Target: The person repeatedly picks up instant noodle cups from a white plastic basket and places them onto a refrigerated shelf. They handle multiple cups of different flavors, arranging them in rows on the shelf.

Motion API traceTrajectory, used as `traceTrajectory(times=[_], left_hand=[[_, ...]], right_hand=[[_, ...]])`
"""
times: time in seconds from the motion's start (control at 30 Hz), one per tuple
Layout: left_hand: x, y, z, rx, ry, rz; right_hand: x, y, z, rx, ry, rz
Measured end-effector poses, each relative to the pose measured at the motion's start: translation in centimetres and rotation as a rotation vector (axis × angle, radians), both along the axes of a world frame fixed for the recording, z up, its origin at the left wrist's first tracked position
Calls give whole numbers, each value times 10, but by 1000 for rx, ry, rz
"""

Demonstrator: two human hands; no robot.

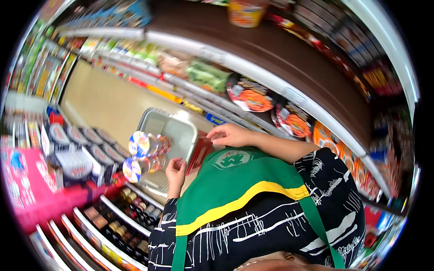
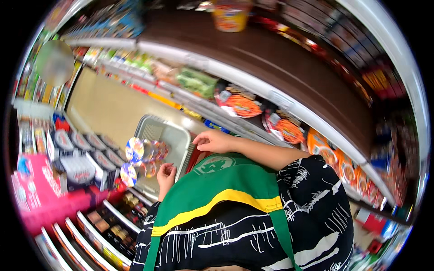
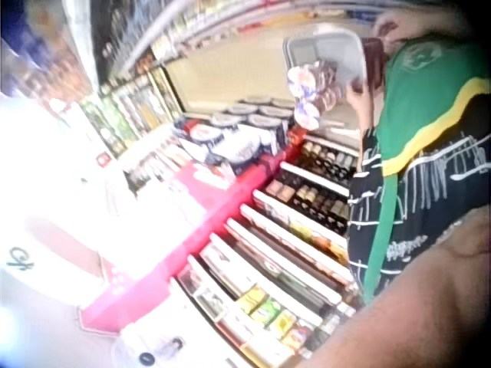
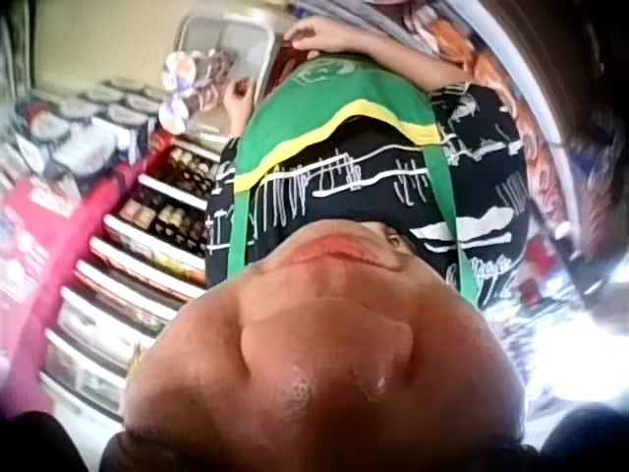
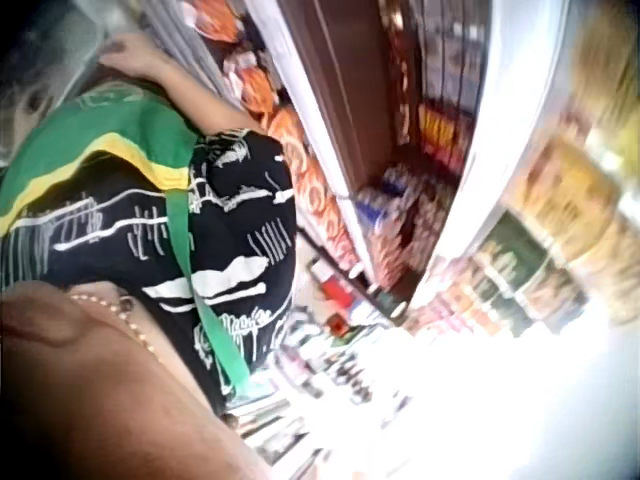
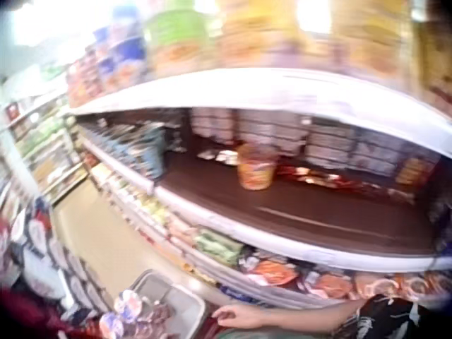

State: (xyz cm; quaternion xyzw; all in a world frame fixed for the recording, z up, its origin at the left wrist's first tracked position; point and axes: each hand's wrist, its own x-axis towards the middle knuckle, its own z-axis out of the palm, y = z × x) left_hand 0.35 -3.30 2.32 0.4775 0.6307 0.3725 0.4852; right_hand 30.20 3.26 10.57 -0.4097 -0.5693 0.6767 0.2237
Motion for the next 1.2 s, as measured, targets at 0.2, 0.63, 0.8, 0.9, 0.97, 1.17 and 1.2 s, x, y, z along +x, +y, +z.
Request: traceTrajectory(times=[0.2, 0.63, 0.8, 0.9, 0.97, 1.17, 1.2], left_hand=[[144, 71, 84, 129, -73, -575], [411, 44, 209, 555, -193, -1452], [488, 9, 231, 596, -317, -1520], [526, -4, 234, 588, -209, -1584], [544, -9, 230, 527, -188, -1592], [574, -19, 216, 369, -355, -1617], [577, -20, 216, 350, -352, -1607]], right_hand=[[101, -66, 41, 89, -40, -424], [219, -242, 108, 579, -382, -1566], [252, -292, 99, 749, -541, -1900], [267, -300, 106, 715, -534, -1871], [275, -298, 109, 715, -539, -1853], [290, -291, 114, 679, -426, -1775], [292, -290, 114, 688, -408, -1770]])
